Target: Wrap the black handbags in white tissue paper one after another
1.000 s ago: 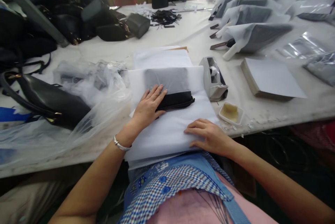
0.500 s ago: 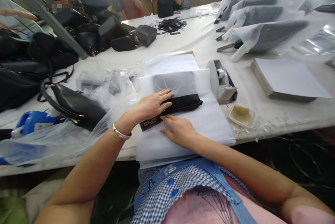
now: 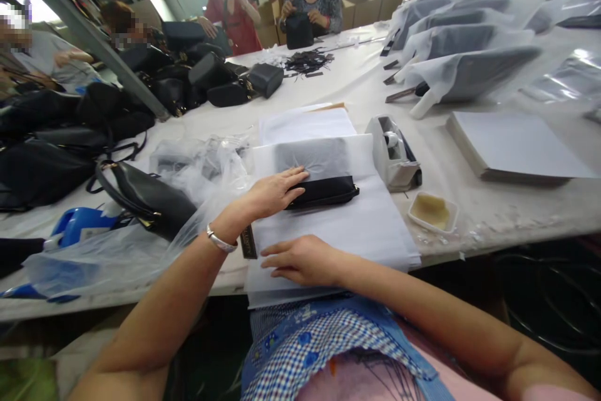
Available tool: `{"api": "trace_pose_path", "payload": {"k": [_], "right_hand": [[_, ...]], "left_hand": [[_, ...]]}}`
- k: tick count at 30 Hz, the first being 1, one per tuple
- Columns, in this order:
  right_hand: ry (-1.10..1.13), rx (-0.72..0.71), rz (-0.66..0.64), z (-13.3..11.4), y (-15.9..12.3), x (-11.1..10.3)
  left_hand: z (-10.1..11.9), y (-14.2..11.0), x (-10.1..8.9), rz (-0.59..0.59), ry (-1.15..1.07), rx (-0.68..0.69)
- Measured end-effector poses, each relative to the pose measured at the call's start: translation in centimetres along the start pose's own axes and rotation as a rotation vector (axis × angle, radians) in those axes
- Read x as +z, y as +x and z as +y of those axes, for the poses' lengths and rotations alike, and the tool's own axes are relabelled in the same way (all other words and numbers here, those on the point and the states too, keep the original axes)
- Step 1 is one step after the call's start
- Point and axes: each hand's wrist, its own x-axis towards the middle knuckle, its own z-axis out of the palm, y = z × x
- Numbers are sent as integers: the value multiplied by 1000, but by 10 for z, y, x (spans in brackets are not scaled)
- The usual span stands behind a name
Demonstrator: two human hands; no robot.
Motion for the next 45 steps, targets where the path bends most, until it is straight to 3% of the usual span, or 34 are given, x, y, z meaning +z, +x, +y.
{"api": "trace_pose_path", "payload": {"k": [2, 7, 12, 23, 31, 35, 39, 45], "right_hand": [[25, -23, 56, 2, -26, -4], [-112, 145, 309, 14, -94, -20], [-264, 258, 276, 23, -128, -29], [-239, 300, 198, 22, -117, -37], [-152, 380, 69, 23, -102, -58], [-228, 359, 83, 17, -103, -48], [-227, 252, 137, 3, -111, -30], [-389, 177, 96, -1, -122, -15]], "left_hand": [[0, -1, -1, 0, -6, 2], [1, -5, 0, 12, -20, 27], [3, -10, 10, 74, -37, 16], [5, -11, 20, 140, -75, 17], [6, -9, 7, 66, -65, 11], [5, -9, 4, 50, -62, 7], [6, -9, 6, 62, -63, 11], [4, -9, 8, 56, -67, 6]]}}
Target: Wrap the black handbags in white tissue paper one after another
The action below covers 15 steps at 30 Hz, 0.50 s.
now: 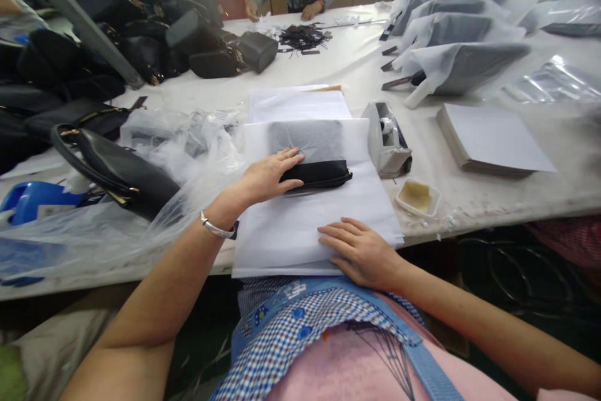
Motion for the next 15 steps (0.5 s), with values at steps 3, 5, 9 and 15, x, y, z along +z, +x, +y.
{"api": "trace_pose_path", "payload": {"k": [3, 5, 9, 15], "right_hand": [[-44, -29, -3, 2, -1, 1], [-47, -32, -23, 3, -1, 0], [-33, -17, -75, 5, -4, -2], [-72, -14, -19, 10, -17, 5]], "left_hand": [[0, 0, -1, 6, 9, 11], [0, 0, -1, 6, 13, 12], [1, 0, -1, 1, 6, 2], [0, -1, 1, 13, -1, 0]]}}
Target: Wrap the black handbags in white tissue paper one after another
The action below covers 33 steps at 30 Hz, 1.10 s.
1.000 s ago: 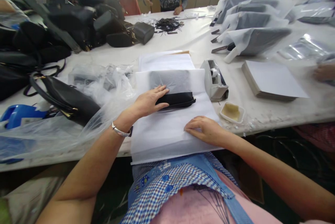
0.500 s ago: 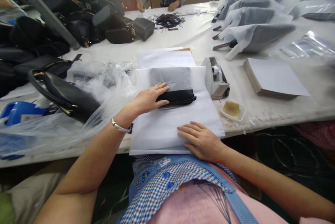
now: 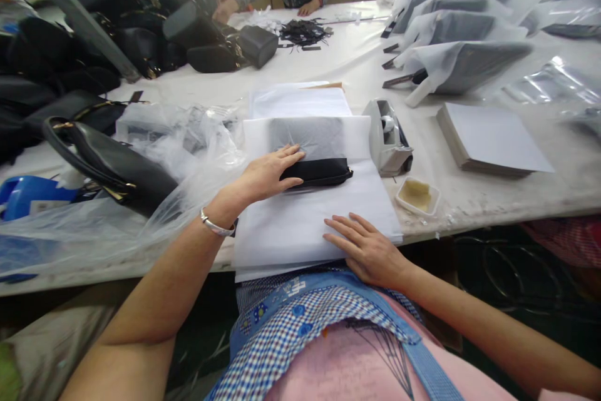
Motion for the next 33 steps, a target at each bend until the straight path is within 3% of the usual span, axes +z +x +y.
{"api": "trace_pose_path", "payload": {"k": [7, 16, 25, 33], "right_hand": [[-12, -46, 191, 1, 3, 1], [-72, -100, 285, 4, 26, -18], [-191, -10, 469, 20, 68, -61], [-218, 211, 417, 64, 119, -84]], "left_hand": [[-2, 0, 0, 3, -11, 10], [-3, 0, -3, 11, -18, 9], [-8, 5, -8, 26, -98, -27], [-16, 19, -38, -51, -176, -91]]}}
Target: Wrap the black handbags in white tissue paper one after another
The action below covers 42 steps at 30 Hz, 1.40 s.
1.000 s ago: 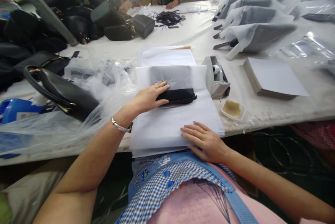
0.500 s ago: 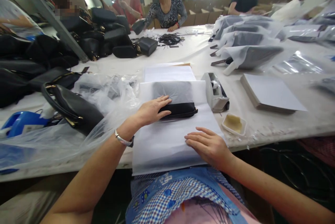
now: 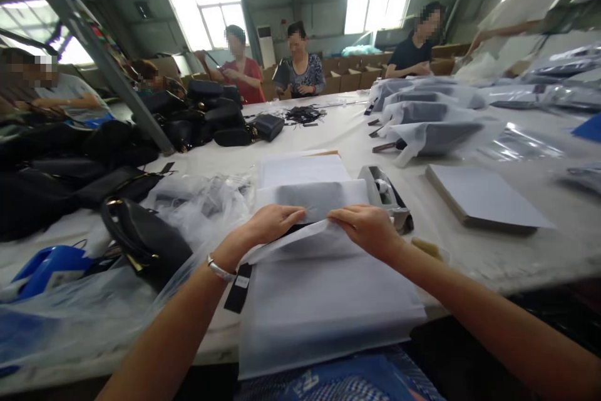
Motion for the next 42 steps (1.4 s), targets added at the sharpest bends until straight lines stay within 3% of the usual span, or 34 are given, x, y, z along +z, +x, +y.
{"api": "trace_pose_path", "payload": {"k": [6, 10, 14, 18, 22, 27, 36, 39, 42], "right_hand": [[-21, 133, -103, 21, 39, 13], [-40, 161, -159, 30, 56, 19], [-5, 180, -167, 35, 62, 23], [87, 194, -192, 35, 58, 24], [124, 114, -250, 35, 51, 26], [138, 105, -224, 42, 49, 34], [127, 138, -223, 48, 52, 37], [109, 203, -240, 49, 54, 39], [95, 286, -268, 50, 58, 40]], "left_hand": [[5, 12, -28, -146, -145, -76], [15, 13, -36, -222, -80, -57], [24, 12, -24, -106, 89, 21], [23, 15, -5, 46, 214, -36], [16, 19, 1, 102, 218, -45], [8, 16, 0, 136, 215, -48], [-17, 11, -10, 197, -27, -87], [-28, 15, -11, 187, -182, -78], [-37, 18, -14, 177, -182, -72]]}}
